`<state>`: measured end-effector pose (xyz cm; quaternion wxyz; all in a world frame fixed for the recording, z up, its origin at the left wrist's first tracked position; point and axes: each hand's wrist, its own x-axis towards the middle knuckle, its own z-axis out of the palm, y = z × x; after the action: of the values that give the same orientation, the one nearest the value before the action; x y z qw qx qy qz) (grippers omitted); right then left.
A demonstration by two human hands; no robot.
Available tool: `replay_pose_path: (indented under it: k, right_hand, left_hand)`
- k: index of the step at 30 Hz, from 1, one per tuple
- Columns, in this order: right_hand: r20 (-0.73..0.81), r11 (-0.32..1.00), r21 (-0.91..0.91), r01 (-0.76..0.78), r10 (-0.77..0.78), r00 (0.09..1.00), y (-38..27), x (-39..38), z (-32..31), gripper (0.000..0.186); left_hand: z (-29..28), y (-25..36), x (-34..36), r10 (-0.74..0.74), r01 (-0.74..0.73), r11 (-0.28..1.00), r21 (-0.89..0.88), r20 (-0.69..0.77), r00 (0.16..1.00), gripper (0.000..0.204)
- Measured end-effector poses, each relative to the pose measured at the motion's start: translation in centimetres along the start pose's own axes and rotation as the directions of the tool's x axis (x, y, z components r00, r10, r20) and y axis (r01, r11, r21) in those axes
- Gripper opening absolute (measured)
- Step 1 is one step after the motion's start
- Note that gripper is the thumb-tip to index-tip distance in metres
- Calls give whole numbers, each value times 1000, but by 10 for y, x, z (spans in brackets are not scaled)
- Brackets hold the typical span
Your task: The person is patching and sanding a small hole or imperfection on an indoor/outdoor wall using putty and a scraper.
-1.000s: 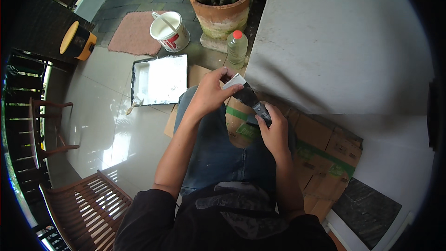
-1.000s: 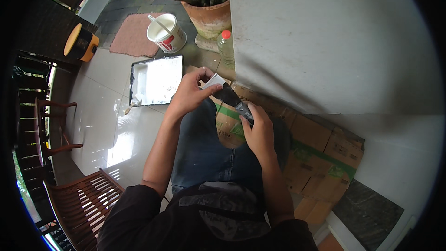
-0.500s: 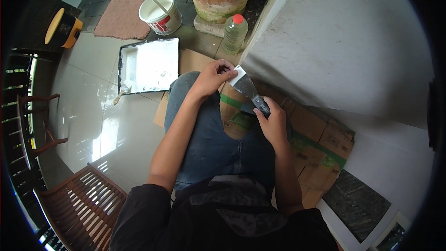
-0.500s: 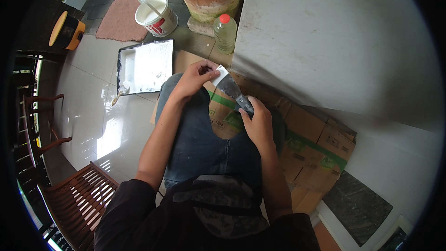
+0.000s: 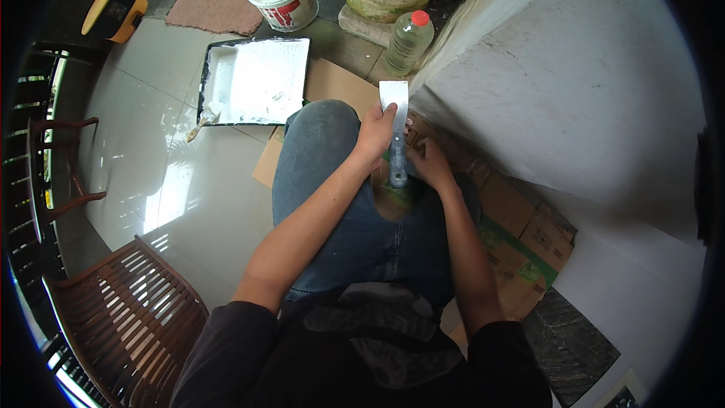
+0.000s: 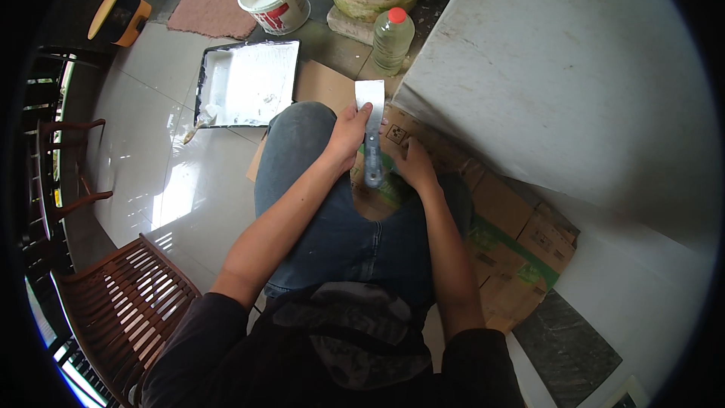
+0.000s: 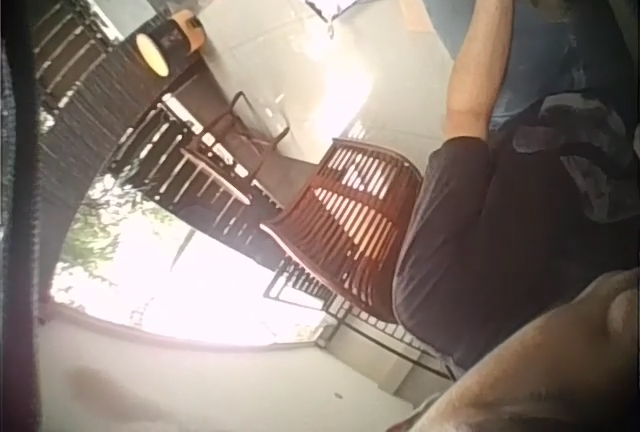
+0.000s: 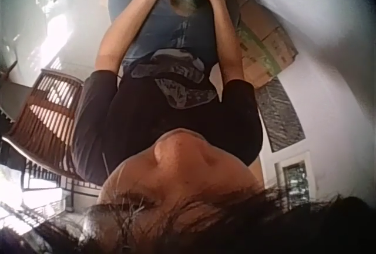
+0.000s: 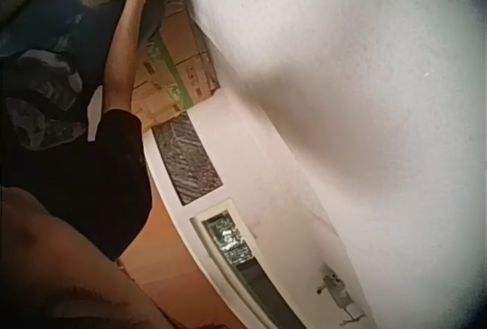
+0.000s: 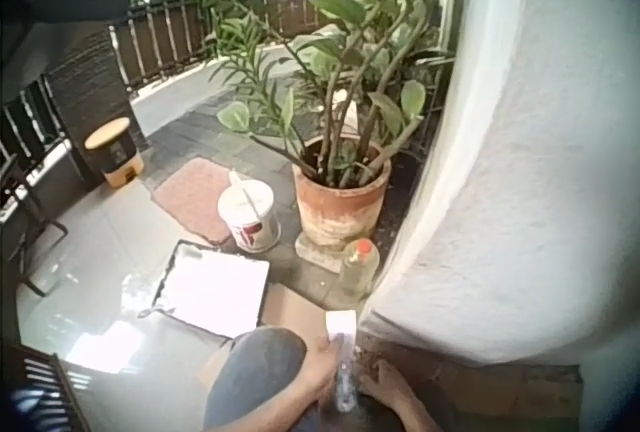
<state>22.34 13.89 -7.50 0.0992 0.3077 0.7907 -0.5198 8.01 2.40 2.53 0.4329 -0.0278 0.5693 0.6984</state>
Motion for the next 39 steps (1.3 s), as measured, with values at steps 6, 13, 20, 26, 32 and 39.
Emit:
replay_pose_path:
  k: [6, 13, 20, 26, 32, 39]
  right_hand:
    - [64, 595, -799, 86, -58, 996, 61, 12, 45, 38]
    - [-217, 999, 23, 32, -26, 976, 16, 45, 37, 37]
    - [-474, 812, -101, 576, -548, 690, -259, 46, 57, 11]
    - [132, 538, -251, 805, -805, 579, -285, 53, 178, 19]
    - [197, 611, -267, 745, -723, 663, -286, 65, 201, 20]
    - [172, 604, -317, 731, -722, 671, -277, 80, 217, 19]
  left_hand:
    - [-14, 32, -15, -39, 18, 970, -243, -82, 996, 21]
    - [-66, 105, -54, 202, -199, 949, -246, -13, 979, 28]
    - [-170, 88, -71, 212, -221, 975, -31, -178, 961, 25]
    - [-227, 59, -57, 227, -217, 974, 67, -286, 931, 15]
    - [-245, 53, -57, 184, -195, 980, -35, -201, 962, 13]
    - [-252, 48, -49, 94, -136, 980, -145, -265, 960, 7]
